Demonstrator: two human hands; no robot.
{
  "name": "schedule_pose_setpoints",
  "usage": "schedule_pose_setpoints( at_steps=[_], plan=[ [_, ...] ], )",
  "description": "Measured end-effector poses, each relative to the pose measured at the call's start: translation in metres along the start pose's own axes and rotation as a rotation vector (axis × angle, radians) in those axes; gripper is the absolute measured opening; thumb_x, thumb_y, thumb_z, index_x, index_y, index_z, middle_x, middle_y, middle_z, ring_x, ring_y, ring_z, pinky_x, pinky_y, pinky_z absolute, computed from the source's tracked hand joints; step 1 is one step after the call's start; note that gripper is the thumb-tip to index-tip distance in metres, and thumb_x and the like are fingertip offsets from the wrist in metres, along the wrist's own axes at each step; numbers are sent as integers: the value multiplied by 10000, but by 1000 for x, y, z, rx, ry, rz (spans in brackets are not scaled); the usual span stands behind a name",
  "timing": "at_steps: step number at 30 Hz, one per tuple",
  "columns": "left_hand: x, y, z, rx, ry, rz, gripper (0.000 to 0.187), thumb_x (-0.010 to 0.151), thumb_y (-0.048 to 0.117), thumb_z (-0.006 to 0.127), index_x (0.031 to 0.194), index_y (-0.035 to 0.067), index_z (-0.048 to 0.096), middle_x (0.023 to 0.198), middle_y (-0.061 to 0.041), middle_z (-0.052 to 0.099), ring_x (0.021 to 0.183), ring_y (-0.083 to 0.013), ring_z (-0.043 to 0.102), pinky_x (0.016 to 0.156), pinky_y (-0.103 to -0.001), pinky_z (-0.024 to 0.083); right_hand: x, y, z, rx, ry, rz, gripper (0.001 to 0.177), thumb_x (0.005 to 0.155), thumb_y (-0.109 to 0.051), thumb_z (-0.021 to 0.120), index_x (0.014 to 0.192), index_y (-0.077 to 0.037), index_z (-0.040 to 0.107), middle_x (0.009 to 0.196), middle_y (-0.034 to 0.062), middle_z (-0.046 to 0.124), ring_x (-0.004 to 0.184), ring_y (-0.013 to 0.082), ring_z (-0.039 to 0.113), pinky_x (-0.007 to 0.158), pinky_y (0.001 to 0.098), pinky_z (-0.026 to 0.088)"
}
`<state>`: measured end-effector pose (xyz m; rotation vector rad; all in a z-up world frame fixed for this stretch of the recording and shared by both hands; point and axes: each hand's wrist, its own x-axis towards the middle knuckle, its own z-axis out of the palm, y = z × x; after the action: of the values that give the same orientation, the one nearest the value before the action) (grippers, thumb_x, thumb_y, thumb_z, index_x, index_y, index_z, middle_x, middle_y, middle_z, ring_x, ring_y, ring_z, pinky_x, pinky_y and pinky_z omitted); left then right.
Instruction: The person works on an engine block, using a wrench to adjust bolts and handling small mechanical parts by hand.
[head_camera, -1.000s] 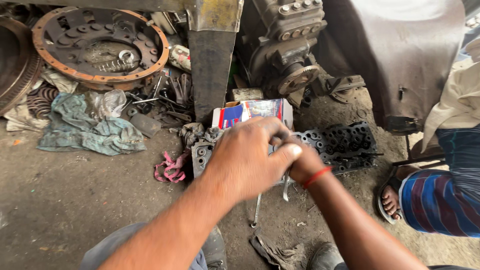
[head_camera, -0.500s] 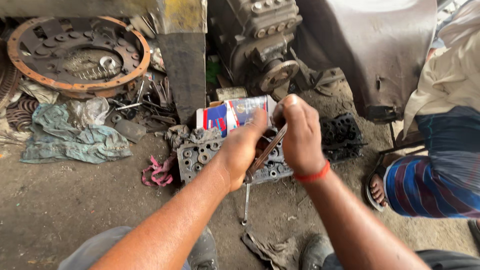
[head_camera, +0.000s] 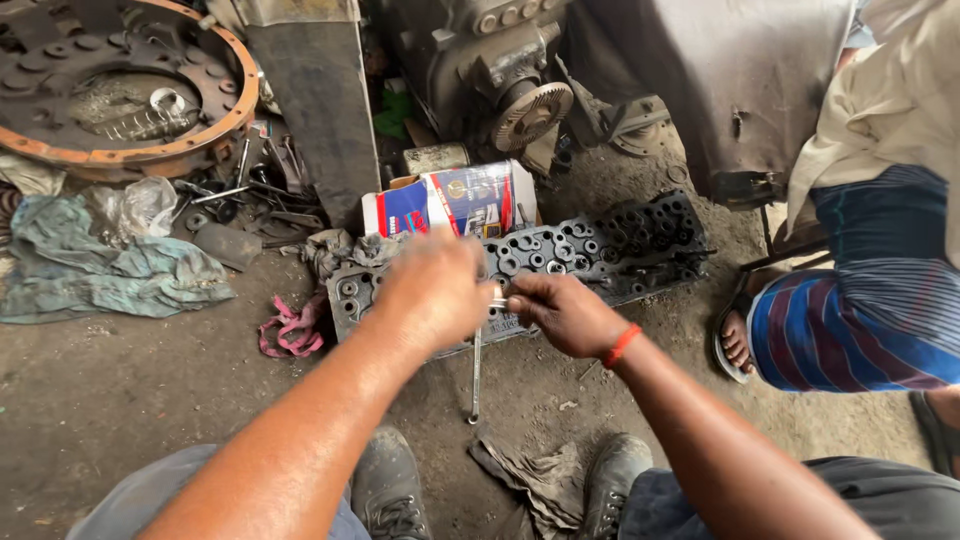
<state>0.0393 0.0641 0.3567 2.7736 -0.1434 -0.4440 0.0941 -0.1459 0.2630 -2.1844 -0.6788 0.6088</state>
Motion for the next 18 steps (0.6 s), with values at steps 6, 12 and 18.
schedule_pose_setpoints(
  at_steps=[6,12,18],
  plan=[
    [-17,-14,-48,-388,576,79,302,850,391,758,935,101,773,998,-149,642,941,-342,644,847,-470,517,-9,106,59,-233,209,308,255,962,-340,627,968,-93,693,891,149,708,809,355,668,743,451,522],
    [-47,-6,-73,-455,387,21,324,804,389,738,995,128,749,854,-75,635,772,-205,657,690,-406,536,4,112,80,-189,236,386,248,957,-349,618,976,-116,699,834,150,699,797,358,659,733,448,515],
    [-57,-16,-76,-553,418,80,301,796,370,757,896,87,732,771,-42,623,638,-168,625,616,-361,526,0,119,83,-141,228,344,259,965,-329,623,974,-86,711,789,128,698,730,282,659,713,400,524]
  ],
)
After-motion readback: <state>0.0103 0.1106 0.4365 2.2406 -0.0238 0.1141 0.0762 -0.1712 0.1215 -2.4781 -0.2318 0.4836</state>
